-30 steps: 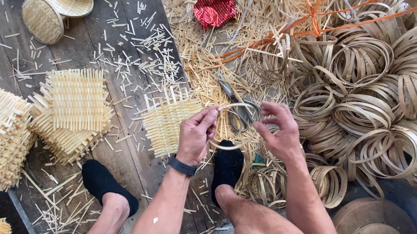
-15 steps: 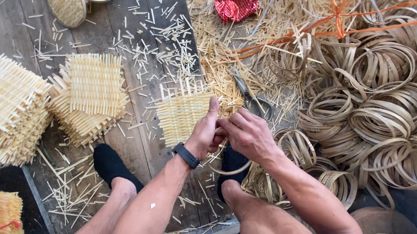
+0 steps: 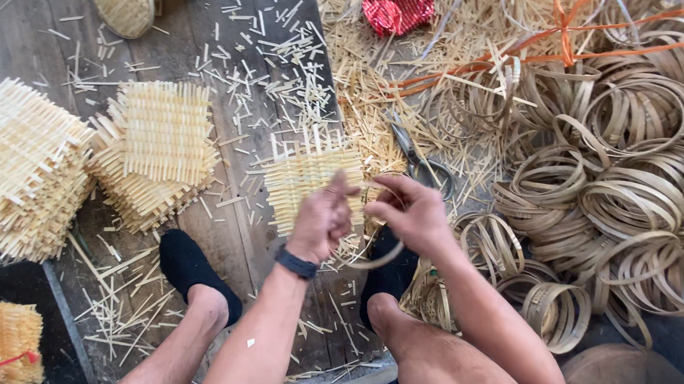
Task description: The person weaves thin bamboo strips around a circular base to form small plates, using shears to trim the excess material.
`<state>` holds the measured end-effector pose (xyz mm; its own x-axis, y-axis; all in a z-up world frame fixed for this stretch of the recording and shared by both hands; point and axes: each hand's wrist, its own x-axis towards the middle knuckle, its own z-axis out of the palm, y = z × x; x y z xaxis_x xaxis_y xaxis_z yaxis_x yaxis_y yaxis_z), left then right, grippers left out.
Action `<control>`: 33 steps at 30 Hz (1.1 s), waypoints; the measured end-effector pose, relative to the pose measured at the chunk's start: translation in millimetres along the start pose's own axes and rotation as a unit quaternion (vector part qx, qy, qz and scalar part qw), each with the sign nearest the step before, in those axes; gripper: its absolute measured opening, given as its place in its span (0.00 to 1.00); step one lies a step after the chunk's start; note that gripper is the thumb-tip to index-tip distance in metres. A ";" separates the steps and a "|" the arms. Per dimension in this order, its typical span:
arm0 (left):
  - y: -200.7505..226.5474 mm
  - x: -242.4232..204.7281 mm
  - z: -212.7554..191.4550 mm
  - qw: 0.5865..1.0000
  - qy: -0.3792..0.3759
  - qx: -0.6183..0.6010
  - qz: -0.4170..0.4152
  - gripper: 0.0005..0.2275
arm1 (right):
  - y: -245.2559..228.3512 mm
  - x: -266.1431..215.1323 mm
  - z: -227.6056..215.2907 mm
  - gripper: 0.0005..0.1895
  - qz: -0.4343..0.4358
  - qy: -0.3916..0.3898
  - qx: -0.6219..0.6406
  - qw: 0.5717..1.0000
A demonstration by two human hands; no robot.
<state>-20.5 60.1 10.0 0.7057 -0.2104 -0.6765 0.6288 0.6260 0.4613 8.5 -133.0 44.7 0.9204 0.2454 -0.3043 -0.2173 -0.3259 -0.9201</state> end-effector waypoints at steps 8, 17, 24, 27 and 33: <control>13.9 -11.0 -18.8 0.997 0.016 -0.015 -0.076 0.11 | 49.8 1.5 -2.9 0.19 0.219 -0.081 0.387 0.892; -15.7 -2.9 -19.4 0.994 0.041 -0.025 -0.101 0.15 | 51.6 1.9 10.4 0.24 0.284 -0.102 0.399 0.866; -15.0 -1.7 -20.5 0.984 0.052 -0.169 0.023 0.16 | 20.0 6.6 4.6 0.22 0.280 -0.098 0.434 0.851; -10.6 -4.2 -11.2 0.955 0.046 -0.276 0.101 0.16 | 6.7 1.3 14.8 0.22 0.274 -0.058 0.475 0.834; 6.2 -0.4 -15.7 0.995 0.044 -0.026 -0.088 0.15 | 44.2 -2.7 8.4 0.25 0.209 -0.132 0.505 0.827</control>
<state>-22.0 75.9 4.1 0.5531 -0.2546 -0.7933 0.7205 0.6243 0.3020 -6.3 -140.4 2.8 0.6218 0.5383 -0.5689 -0.7822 0.4637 -0.4161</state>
